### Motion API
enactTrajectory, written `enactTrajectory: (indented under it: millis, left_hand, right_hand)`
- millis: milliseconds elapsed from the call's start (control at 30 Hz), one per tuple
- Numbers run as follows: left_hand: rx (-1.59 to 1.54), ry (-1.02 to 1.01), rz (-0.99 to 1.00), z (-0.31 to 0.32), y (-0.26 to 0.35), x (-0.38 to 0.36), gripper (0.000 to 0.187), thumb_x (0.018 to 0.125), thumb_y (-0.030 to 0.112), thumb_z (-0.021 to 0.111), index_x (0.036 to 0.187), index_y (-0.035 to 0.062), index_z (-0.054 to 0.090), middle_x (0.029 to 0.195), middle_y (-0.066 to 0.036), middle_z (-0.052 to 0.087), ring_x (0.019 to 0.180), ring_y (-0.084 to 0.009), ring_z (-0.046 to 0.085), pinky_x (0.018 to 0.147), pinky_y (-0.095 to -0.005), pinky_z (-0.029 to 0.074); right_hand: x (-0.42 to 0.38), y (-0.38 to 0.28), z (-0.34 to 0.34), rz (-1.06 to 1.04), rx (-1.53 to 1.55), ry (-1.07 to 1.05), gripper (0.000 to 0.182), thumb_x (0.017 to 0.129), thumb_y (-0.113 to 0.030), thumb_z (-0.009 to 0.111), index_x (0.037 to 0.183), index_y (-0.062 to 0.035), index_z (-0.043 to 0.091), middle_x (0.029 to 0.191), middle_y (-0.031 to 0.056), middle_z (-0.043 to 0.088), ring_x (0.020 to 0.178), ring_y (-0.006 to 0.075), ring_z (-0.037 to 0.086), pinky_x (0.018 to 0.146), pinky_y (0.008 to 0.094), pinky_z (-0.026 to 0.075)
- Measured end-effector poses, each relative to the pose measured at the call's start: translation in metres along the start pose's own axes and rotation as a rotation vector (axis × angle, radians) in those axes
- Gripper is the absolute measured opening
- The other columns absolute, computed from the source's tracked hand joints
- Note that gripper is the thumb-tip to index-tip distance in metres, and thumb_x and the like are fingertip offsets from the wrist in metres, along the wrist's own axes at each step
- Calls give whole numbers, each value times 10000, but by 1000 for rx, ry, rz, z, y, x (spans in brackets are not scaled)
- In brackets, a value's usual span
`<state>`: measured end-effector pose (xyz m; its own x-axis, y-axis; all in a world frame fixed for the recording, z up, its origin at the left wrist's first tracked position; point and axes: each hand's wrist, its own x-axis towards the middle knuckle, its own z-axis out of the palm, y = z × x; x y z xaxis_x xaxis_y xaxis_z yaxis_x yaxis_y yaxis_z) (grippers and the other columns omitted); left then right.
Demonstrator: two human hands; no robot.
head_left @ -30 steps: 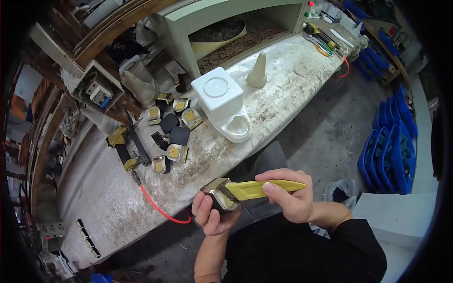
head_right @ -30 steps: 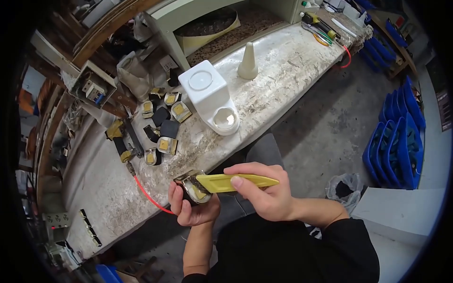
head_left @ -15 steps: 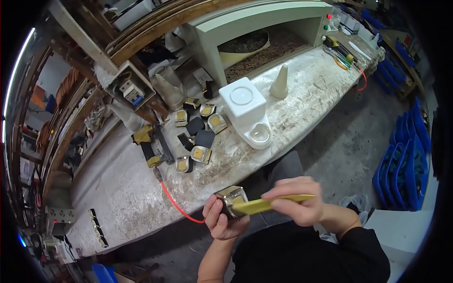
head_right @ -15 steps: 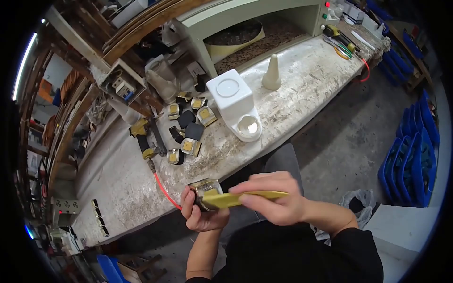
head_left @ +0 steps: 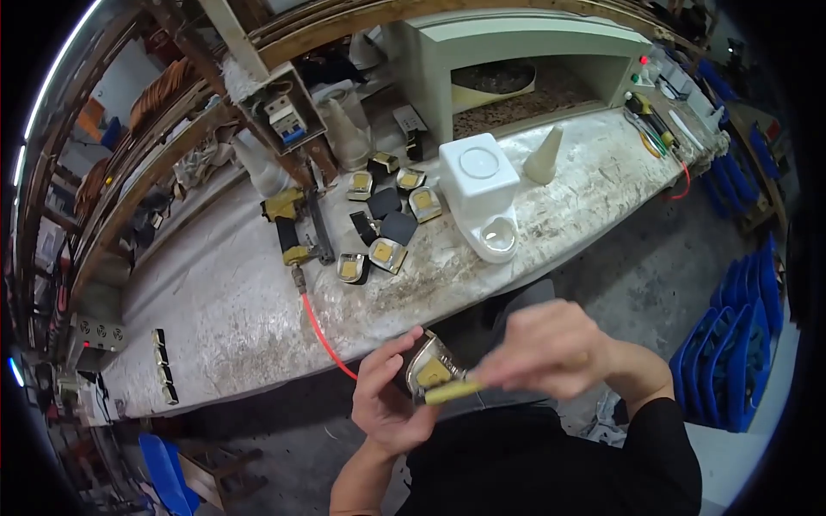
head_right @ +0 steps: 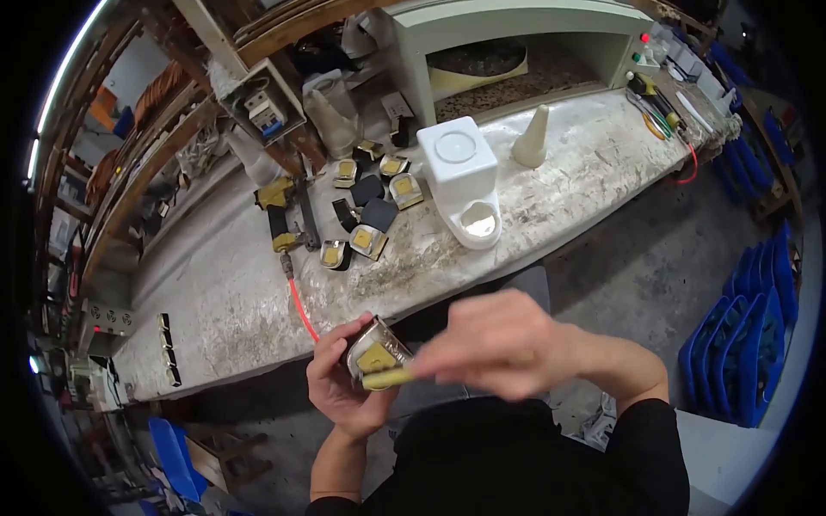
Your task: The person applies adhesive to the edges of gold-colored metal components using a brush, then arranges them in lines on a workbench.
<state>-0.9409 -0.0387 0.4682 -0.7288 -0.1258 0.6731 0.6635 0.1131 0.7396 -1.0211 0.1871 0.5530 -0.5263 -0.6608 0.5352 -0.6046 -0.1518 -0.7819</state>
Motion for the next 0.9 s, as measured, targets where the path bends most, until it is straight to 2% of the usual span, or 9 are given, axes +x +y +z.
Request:
enactTrajectory:
  millis: [133,300,467,633,833,900]
  left_hand:
    - [-253,-150,-246,-25,14,0,766,754,10,821,1434,40,472,1379,-268,543,1220,-418,608,1032,-479,519]
    - [-539,-124,-473,-38,21,-7,829,787,78,813,1517,40,422,1384,-321,544,1238,-421,594,1042,-476,501]
    - [-769,-104,-539,-44,15,-14,839,802,118,801,1535,37,401,1383,-357,533,1251,-408,584,1059,-475,482]
    - [-805,-103,-611,-54,16,-15,826,802,133,788,1530,29,411,1381,-368,528,1248,-399,586,1067,-470,474]
    - [-794,-94,-676,-67,13,-16,812,793,128,787,1513,16,429,1385,-368,524,1246,-399,586,1072,-472,468]
    - [-775,-121,-648,-71,5,-15,773,814,105,755,1507,14,424,1371,-379,521,1233,-433,587,1051,-546,478]
  right_hand:
    - [5,-12,2,-110,122,-97,159,895,14,662,1013,-26,761,1012,119,780,632,143,593,613,242,491]
    - [11,-10,7,-112,178,-199,138,923,-29,660,1006,-58,766,1005,77,786,630,124,587,616,234,475]
    - [22,1,13,-116,108,-202,149,931,-27,647,994,-79,772,1017,44,787,637,115,583,626,227,461]
    - [36,3,7,-180,-50,-221,167,934,-21,633,985,-88,778,1038,27,785,640,115,578,631,221,448]
    - [36,-7,2,-170,-3,-352,163,924,-20,635,971,-74,781,1058,21,783,639,121,569,631,228,439]
    - [29,5,1,-124,-10,-310,141,913,-32,652,965,-64,780,1023,47,786,644,125,574,629,229,435]
